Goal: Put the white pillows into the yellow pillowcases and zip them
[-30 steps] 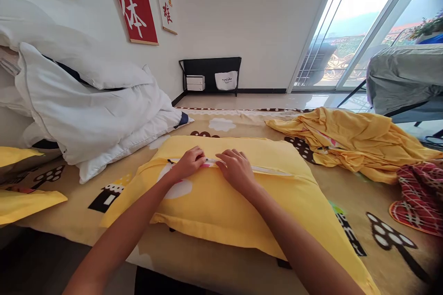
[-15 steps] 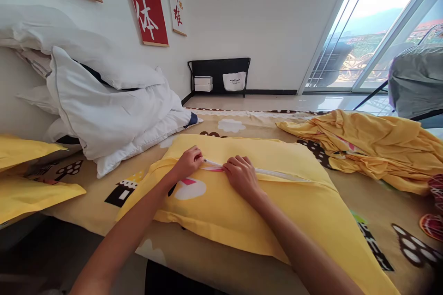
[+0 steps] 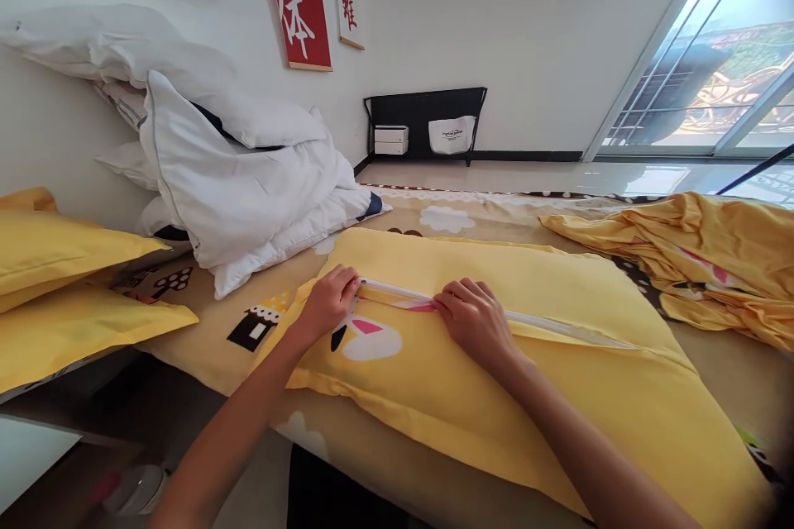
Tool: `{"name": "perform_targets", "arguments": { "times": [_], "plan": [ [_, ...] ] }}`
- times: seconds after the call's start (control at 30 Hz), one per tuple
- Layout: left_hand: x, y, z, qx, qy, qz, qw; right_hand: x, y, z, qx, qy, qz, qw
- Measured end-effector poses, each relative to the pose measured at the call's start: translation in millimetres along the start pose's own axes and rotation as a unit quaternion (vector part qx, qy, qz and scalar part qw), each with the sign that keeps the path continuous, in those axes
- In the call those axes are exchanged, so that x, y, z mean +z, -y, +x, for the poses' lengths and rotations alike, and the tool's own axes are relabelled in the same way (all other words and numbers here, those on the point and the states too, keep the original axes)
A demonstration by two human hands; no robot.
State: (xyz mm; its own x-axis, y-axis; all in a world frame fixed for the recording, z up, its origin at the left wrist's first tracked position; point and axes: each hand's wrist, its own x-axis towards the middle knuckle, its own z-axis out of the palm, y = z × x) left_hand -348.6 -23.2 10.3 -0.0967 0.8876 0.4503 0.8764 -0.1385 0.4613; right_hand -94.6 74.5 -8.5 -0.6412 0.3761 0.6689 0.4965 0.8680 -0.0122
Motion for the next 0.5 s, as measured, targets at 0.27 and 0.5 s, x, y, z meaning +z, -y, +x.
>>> {"name": "perform_targets", "arguments": {
  "times": [0.27, 0.5],
  "plan": [
    [13, 7, 2, -0.013, -0.004, -0.024, 1.0, 17, 32, 45, 0.065, 0.062, -0.004, 0.996],
    [12, 6, 2, -0.011, 0.01, 0.034, 0.999, 54, 68, 77, 0.05, 0.117, 0.008, 0.992]
  ]
}}
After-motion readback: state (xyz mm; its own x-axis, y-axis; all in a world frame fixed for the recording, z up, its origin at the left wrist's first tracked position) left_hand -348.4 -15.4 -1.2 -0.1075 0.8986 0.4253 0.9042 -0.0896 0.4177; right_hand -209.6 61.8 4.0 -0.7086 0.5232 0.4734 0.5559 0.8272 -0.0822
